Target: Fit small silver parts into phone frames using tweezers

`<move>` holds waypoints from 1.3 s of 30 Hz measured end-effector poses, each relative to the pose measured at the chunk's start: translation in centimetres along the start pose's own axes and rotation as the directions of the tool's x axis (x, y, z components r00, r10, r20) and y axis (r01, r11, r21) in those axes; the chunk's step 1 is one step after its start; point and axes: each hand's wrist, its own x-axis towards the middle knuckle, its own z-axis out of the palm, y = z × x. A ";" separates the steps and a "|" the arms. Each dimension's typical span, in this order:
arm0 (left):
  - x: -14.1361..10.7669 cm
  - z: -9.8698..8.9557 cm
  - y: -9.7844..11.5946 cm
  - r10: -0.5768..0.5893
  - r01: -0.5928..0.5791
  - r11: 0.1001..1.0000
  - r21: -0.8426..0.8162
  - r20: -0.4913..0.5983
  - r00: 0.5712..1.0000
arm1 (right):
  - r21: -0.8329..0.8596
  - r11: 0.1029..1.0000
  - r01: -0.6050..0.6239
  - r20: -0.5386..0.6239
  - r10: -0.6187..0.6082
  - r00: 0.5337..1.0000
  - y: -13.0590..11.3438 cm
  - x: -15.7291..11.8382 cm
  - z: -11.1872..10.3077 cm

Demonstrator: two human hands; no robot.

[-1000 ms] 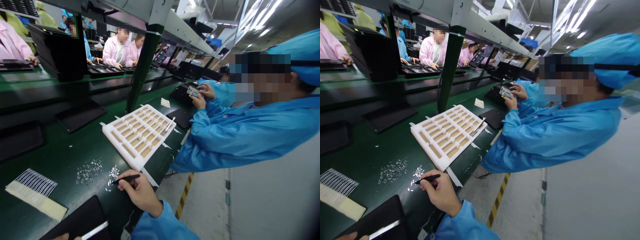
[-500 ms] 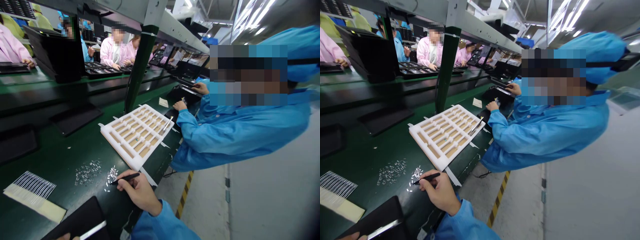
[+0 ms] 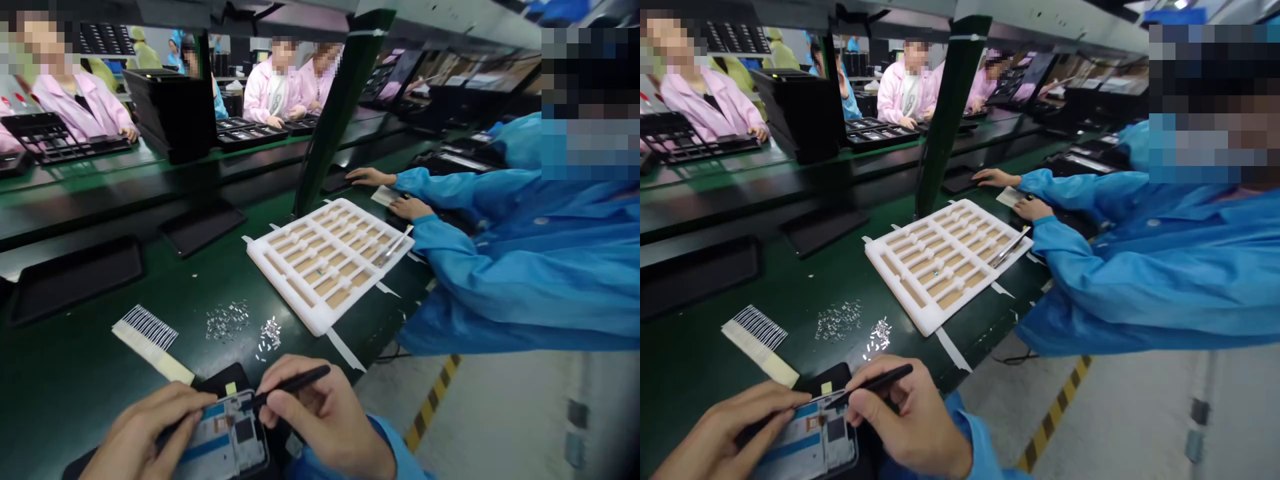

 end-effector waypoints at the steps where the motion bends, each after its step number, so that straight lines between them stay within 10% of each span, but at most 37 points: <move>1: 0.5 -0.1 0.3 -0.032 0.033 0.999 -0.020 0.060 0.998 | -0.008 1.000 -0.022 0.027 0.022 0.999 0.3 0.0 0.7; 10: 1.3 0.9 0.6 -0.180 0.202 0.976 -0.076 0.230 0.956 | -0.251 0.966 -0.063 0.017 0.069 0.997 3.1 0.6 2.1; 39: 0.8 3.1 -1.4 -0.156 0.154 0.987 0.047 0.036 0.987 | -0.455 0.848 0.273 -0.004 -0.308 0.951 3.1 -0.4 2.5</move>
